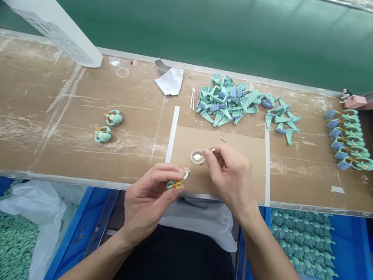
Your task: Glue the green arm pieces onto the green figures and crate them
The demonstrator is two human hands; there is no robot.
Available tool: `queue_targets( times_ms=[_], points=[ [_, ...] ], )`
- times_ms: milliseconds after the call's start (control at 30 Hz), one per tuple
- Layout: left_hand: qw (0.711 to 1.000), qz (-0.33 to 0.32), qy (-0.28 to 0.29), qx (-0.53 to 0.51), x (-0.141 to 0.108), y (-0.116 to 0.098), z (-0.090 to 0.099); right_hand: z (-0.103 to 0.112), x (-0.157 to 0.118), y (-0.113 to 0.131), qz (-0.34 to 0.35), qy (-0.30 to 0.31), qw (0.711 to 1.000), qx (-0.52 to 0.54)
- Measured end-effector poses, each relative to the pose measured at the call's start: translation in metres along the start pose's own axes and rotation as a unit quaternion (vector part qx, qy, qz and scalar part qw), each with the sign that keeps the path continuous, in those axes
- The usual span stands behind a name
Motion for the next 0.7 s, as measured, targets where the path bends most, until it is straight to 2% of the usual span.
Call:
queue_targets(
  times_ms=[100, 167, 233, 267, 400, 533, 700],
  points=[
    [1.000, 0.004, -0.004, 0.004, 0.000, 0.000, 0.002, -0.002, 0.008, -0.012, -0.007, 0.030, 1.000, 0.002],
    [1.000, 0.009, -0.006, 0.006, 0.001, 0.000, 0.003, 0.012, 0.020, -0.025, -0.006, -0.015, 1.000, -0.021],
    [1.000, 0.015, -0.010, 0.005, 0.000, 0.002, 0.004, 0.024, 0.037, -0.033, 0.025, -0.066, 0.994, -0.087],
    [1.000, 0.020, -0.012, 0.003, 0.000, 0.002, 0.004, 0.024, 0.046, -0.036, 0.049, -0.069, 0.988, -0.127],
    [0.998, 0.060, -0.017, -0.016, 0.001, 0.006, 0.002, 0.003, 0.075, -0.050, 0.112, 0.014, 0.967, -0.229],
    [0.991, 0.116, -0.015, -0.065, 0.004, 0.008, -0.001, 0.000, 0.082, -0.059, 0.115, 0.019, 0.964, -0.239],
    [0.985, 0.142, -0.021, -0.099, 0.006, 0.010, 0.000, 0.018, 0.080, -0.066, 0.081, -0.008, 0.976, -0.203]
  ],
)
Point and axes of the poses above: each hand's wrist, its own x-axis towards the middle knuckle, its own z-axis out of the back of the hand, y = z × x, the point moved 8 cm from there along x, towards the middle knuckle, and after that the axes turned 2 degrees about -x, right-handed, at the moved point
